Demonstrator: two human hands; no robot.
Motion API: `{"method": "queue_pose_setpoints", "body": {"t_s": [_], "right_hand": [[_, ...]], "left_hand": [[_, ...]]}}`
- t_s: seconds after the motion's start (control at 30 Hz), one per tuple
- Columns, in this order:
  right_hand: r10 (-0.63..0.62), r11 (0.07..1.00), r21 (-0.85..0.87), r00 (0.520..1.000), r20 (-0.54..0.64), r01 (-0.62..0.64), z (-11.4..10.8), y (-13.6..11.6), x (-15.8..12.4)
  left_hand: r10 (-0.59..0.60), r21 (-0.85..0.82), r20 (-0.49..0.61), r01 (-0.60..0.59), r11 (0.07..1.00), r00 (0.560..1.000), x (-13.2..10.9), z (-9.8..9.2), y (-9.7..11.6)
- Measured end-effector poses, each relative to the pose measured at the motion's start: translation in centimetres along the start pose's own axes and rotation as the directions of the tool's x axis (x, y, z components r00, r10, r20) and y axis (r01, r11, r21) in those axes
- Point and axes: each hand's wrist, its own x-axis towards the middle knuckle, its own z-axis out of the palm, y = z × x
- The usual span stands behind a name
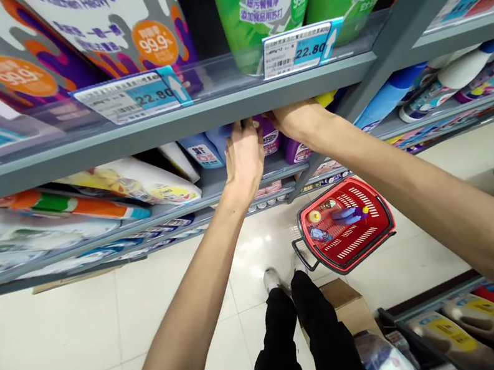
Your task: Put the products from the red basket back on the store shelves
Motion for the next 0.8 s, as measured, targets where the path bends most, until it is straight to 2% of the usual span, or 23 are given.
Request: {"method": "queue_pose_setpoints", "body": {"t_s": [0.1,0.2,0.3,0.33,0.4,0.5,0.57,0.67,0.8], "right_hand": [[0.046,0.997,-0.055,0.999,0.014,-0.045,-0.8,-0.8,-0.8],[0.015,0.999,0.034,0.993,-0.115,-0.011,-0.6,-1.3,-4.7],[0.047,0.978,0.208,0.952,-0.304,0.018,2.1,-0.8,-10.4],[0.085,0.963,0.270,0.944,-0.319,0.005,3.6,-0.4,-12.1],[0.172,0.933,0.352,0.953,-0.248,-0.076,6.8,0.9,-14.3],[0.226,0.917,0.358,0.968,-0.106,-0.175,10.9,2.9,-14.4],[0.202,0.934,0.309,0.978,-0.048,-0.178,12.3,3.9,-13.1],[0.168,0.958,0.231,0.985,0.024,-0.169,12.7,4.4,-11.3],[0.140,0.983,0.103,0.985,0.100,-0.150,12.0,4.3,-10.7]], "left_hand": [[-0.004,0.036,-0.006,0.005,0.999,1.000,-0.7,-0.5,0.7],[-0.025,0.062,-0.012,0.026,0.998,1.000,-3.0,-1.2,1.1],[-0.074,0.065,0.077,0.069,0.996,0.994,-5.7,-0.9,0.8],[-0.097,0.082,0.132,0.087,0.993,0.986,-6.4,-0.5,0.4],[-0.163,0.154,0.238,0.129,0.980,0.957,-7.3,0.5,-0.5],[-0.259,0.271,0.324,0.173,0.947,0.910,-7.6,2.0,-2.3],[-0.273,0.308,0.328,0.171,0.936,0.904,-7.5,2.6,-3.3],[-0.242,0.336,0.306,0.133,0.932,0.921,-7.4,3.1,-4.1],[-0.235,0.343,0.312,0.121,0.931,0.921,-7.2,3.6,-4.4]]}}
